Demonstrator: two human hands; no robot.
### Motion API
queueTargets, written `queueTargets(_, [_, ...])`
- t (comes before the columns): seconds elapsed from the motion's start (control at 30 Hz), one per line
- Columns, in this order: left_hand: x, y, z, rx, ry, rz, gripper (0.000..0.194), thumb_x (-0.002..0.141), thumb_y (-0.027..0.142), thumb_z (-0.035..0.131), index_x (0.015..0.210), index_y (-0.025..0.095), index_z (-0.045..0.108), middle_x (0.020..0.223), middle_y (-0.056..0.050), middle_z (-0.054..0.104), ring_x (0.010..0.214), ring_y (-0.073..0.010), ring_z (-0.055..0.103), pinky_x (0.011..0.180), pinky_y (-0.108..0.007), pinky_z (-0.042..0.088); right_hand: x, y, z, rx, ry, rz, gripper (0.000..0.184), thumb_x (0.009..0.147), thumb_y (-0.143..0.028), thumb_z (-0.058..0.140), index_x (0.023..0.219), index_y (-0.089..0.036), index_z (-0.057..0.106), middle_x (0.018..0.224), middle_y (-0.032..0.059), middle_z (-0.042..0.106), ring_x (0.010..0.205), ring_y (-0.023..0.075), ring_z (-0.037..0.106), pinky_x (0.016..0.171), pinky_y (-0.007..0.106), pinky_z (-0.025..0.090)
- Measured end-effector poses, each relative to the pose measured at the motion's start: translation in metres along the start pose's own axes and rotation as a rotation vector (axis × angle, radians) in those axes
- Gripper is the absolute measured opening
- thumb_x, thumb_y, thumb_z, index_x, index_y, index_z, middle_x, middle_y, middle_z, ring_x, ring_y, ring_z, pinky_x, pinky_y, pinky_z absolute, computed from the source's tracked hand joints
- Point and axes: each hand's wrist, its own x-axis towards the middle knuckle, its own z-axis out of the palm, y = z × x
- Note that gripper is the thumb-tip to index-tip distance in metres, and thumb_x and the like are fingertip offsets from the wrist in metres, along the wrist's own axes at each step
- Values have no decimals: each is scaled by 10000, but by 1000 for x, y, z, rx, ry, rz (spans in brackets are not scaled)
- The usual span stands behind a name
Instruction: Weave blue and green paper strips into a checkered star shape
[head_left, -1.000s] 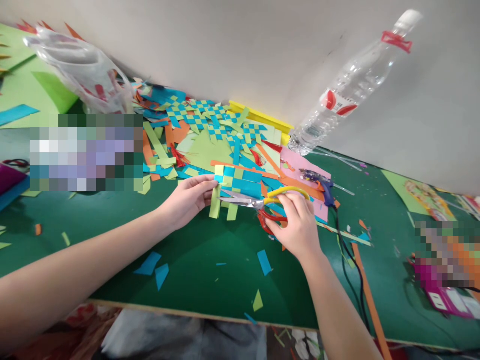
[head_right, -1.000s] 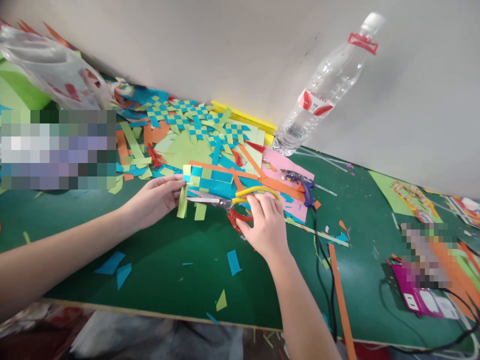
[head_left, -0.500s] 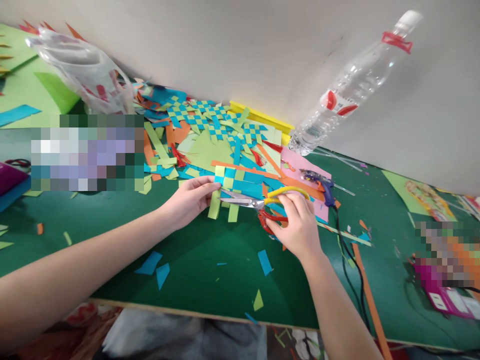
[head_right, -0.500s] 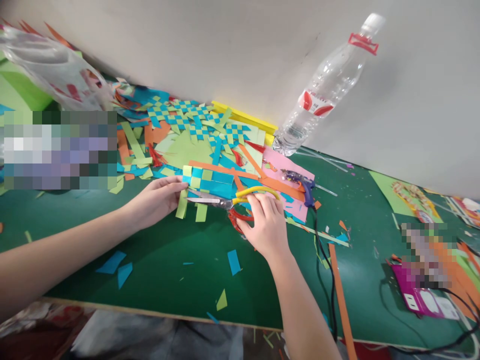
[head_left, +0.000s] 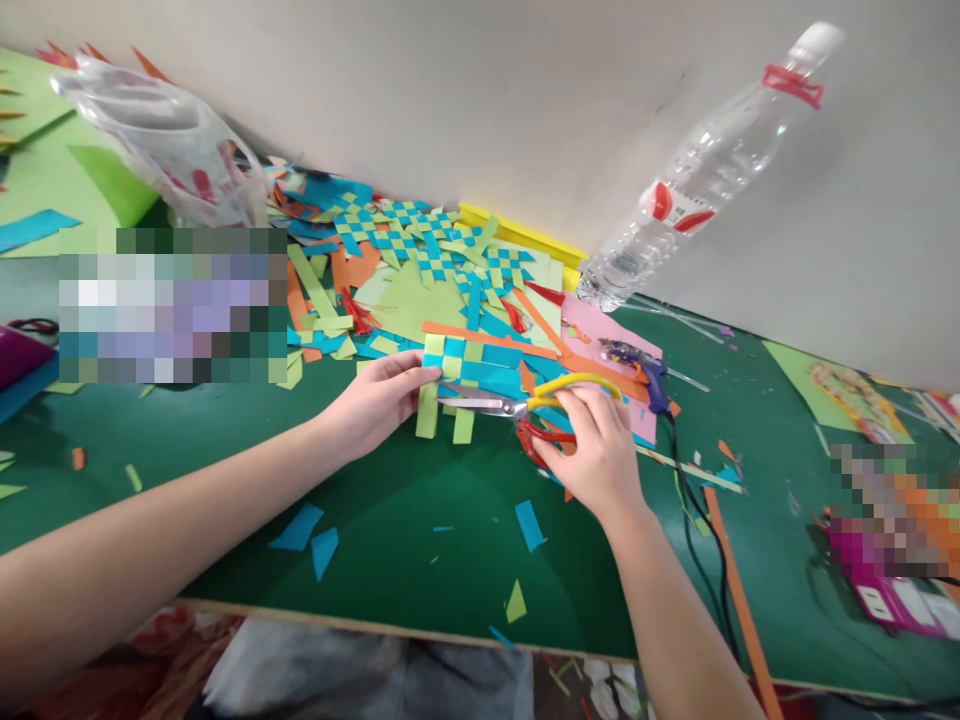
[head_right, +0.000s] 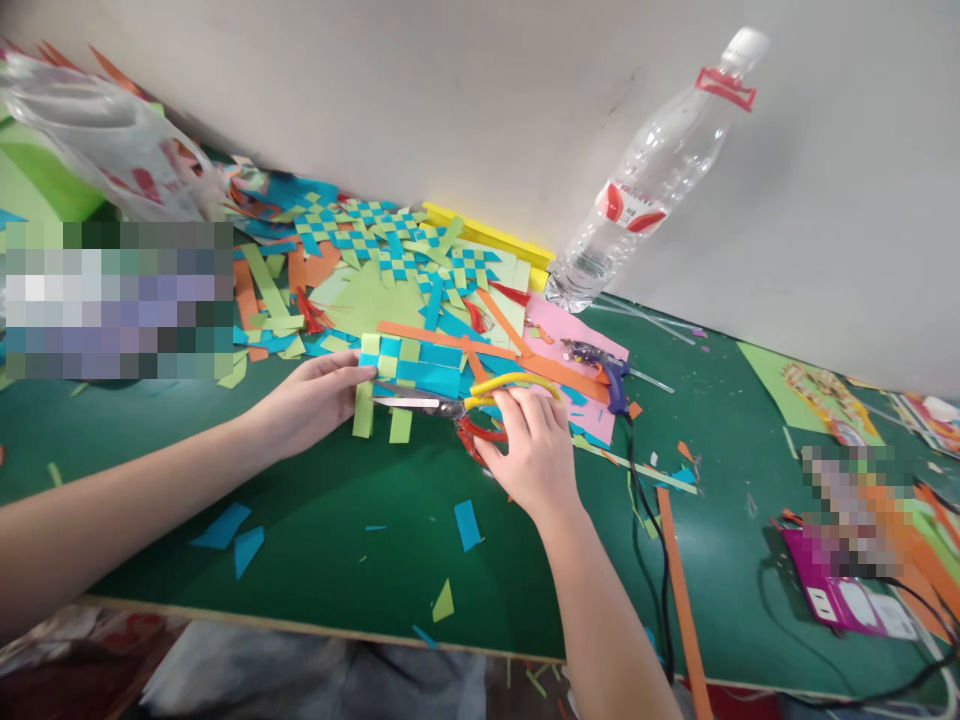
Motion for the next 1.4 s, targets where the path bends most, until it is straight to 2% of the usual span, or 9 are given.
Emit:
queueTargets(0.1, [0,0,0,87,74,62,338,764,197,681,1091,167,599,1005,-66,678,892,-145,651,753,-214,514,1,0,-1,-4,43,22,437,759,-299,638,1158,-183,503,1018,101,585,1009,280,562,906,466,432])
queueTargets(0.27, [-2,3,-2,366,181,213,624,757,233,691,1320,283,425,748,24,636,742,-133,657,702,-230,497,3,0,-4,-10,183,104,485,734,-300,660,1172,-191,483,1017,107,579,996,288,580,854,459,466])
queueTargets(0.47, [-2,4,-4,609,113,333,176,815,257,597,973,218,665,904,-28,676,807,-161,636,750,-257,483,5,2,-5,-4,243,201,496,720,-299,673,1171,-202,492,1020,105,578,985,294,586,828,470,482])
queueTargets(0.6, [-1,3,-6,601,73,277,261,838,221,508,1024,237,690,1009,-27,678,841,-175,642,847,-297,480,4,2,-4,16,246,230,473,712,-278,673,1146,-189,509,1020,101,572,964,278,590,824,462,499])
queueTargets(0.77, [-3,3,-7,735,8,332,413,743,150,619,1145,245,640,978,-34,675,844,-190,626,856,-313,468,4,2,-4,61,267,259,490,711,-280,668,1163,-183,505,1034,115,561,990,291,571,819,483,509])
queueTargets(1.0, [-5,10,-7,923,202,553,131,697,222,702,817,272,719,655,14,480,617,-150,442,643,-275,394,4,2,-7,124,304,279,507,705,-245,638,1187,-201,487,1030,107,551,965,276,569,703,404,536])
queueTargets(1.2, [-5,11,-4,892,250,657,90,712,307,710,715,238,652,813,-5,529,775,-170,503,742,-282,399,6,-1,-11,106,304,221,491,708,-290,643,1160,-179,487,956,99,556,782,228,567,685,419,519])
queueTargets(1.3, [-5,10,-2,861,213,599,71,750,287,673,754,220,649,830,-8,587,816,-177,546,785,-285,414,5,-2,-11,112,277,162,492,719,-294,642,1172,-194,479,977,96,562,817,238,585,731,432,514])
queueTargets(1.4, [-4,9,-2,771,208,475,94,737,295,686,746,207,656,725,1,604,700,-165,543,657,-264,422,3,-2,-9,101,208,113,513,725,-314,644,1198,-213,470,1031,103,570,958,283,583,790,452,507])
